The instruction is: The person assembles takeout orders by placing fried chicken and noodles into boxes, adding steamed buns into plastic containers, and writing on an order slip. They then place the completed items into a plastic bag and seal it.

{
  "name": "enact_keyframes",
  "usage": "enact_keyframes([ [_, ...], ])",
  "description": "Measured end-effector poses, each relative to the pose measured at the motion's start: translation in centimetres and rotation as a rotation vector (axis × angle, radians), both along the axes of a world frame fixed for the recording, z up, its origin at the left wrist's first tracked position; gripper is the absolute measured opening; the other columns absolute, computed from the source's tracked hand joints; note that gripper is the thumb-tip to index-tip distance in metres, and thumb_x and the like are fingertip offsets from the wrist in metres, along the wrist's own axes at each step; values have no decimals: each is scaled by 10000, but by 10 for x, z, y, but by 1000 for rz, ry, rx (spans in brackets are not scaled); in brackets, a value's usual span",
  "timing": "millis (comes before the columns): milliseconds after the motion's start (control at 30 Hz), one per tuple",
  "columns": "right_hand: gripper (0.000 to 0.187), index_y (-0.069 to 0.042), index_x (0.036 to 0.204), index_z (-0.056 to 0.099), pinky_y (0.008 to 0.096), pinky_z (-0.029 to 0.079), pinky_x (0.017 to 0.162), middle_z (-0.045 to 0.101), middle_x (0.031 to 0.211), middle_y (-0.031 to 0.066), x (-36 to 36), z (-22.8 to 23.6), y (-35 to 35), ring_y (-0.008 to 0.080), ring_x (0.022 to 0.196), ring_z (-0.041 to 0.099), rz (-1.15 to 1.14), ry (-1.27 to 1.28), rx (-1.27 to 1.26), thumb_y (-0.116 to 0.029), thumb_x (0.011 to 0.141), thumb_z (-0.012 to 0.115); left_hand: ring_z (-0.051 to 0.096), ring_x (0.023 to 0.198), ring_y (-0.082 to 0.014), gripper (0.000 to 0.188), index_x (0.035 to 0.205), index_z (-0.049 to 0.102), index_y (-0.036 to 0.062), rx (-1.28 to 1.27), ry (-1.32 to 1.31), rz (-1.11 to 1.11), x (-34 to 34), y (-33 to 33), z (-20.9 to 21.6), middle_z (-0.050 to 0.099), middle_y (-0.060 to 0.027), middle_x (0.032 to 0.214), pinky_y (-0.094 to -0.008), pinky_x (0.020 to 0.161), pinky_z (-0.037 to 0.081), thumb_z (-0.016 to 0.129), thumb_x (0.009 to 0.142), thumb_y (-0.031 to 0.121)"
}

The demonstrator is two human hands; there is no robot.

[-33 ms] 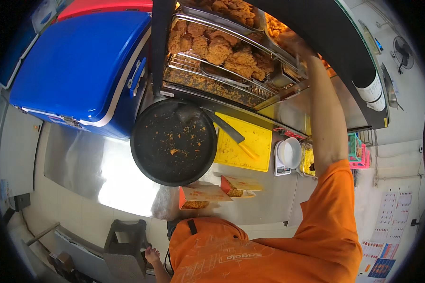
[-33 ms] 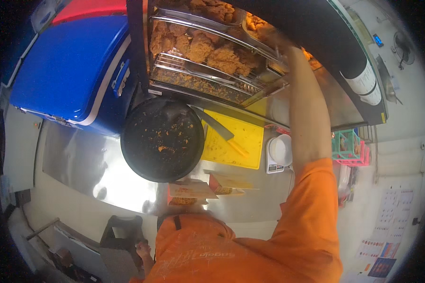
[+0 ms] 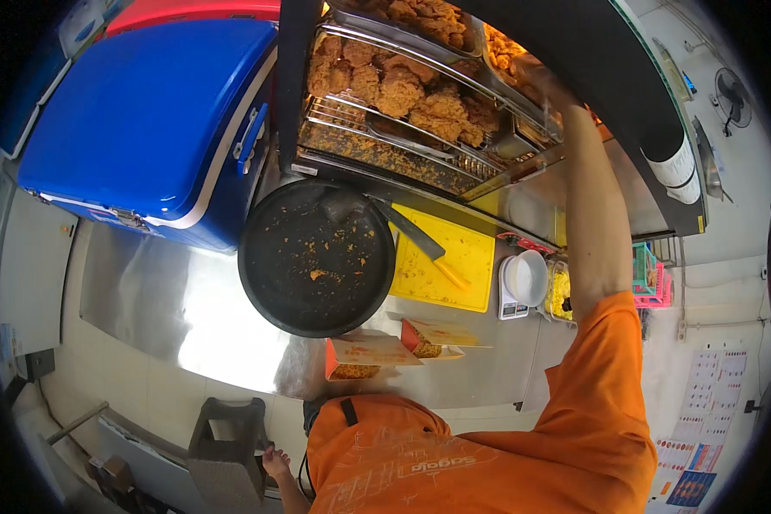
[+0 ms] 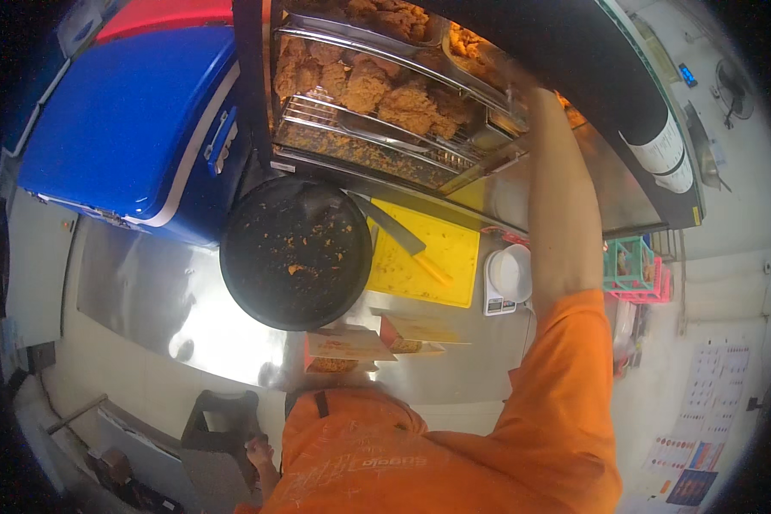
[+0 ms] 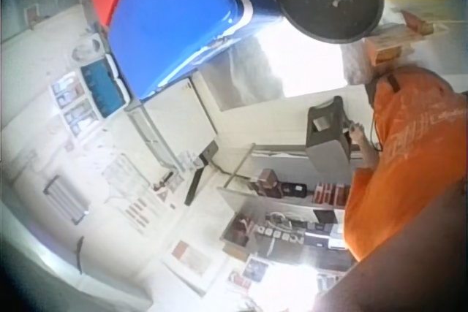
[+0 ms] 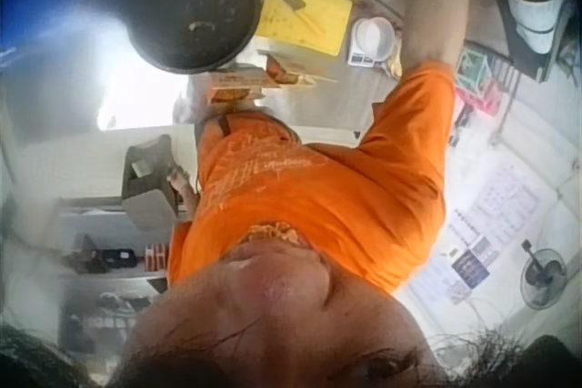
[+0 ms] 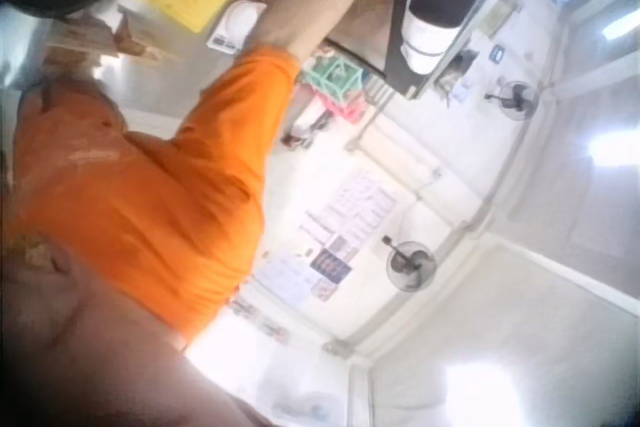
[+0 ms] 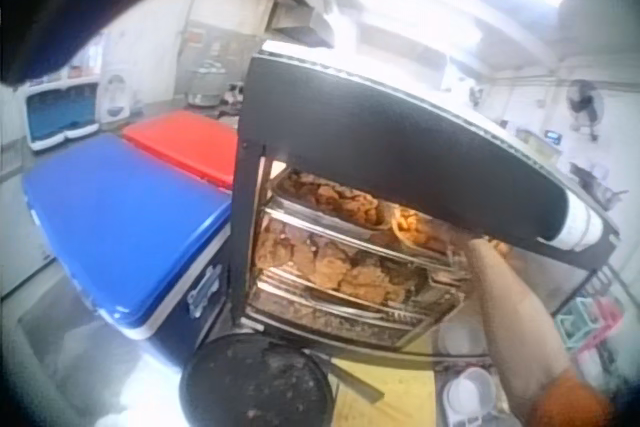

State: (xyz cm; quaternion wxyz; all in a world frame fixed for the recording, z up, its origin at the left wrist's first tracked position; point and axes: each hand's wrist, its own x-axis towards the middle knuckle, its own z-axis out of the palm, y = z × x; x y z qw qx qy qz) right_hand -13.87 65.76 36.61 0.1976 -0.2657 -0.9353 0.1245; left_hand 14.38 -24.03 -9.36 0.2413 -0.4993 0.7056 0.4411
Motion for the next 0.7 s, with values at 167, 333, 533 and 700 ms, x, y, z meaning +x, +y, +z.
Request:
enact_keyframes([
  [167,691,-15,1358,533,405,455,1047,482,1473,204,9,1,21,253,1327,512,18,78,281,-476,872,704,557,578,-152,167,1095,565,25,69,35,21,-17,17,-1,608,-99,785,-286,485,427,511,939,4],
  [333,672,-12,1345,541,411,449,1049,505,1446,213,7,9,11,265,1305,530,-123,34,222,-465,872,686,571,571,-157,171,1112,568,40,152,69,-39,-34,15,-11,595,-80,742,-281,474,428,535,945,24],
  [533,649,-7,1331,551,417,442,1051,531,1414,224,13,17,-75,280,1279,551,-291,75,191,-452,872,665,536,512,-180,178,1138,585,60,140,16,-195,-53,4,-19,586,-102,714,-317,413,408,570,963,91],
  [700,631,-3,1318,558,423,436,1053,553,1387,233,38,3,-154,293,1256,569,-529,360,-583,-441,873,648,546,549,-181,190,1154,586,54,230,8,-380,-72,7,-22,595,-101,743,-317,449,419,567,971,99],
])
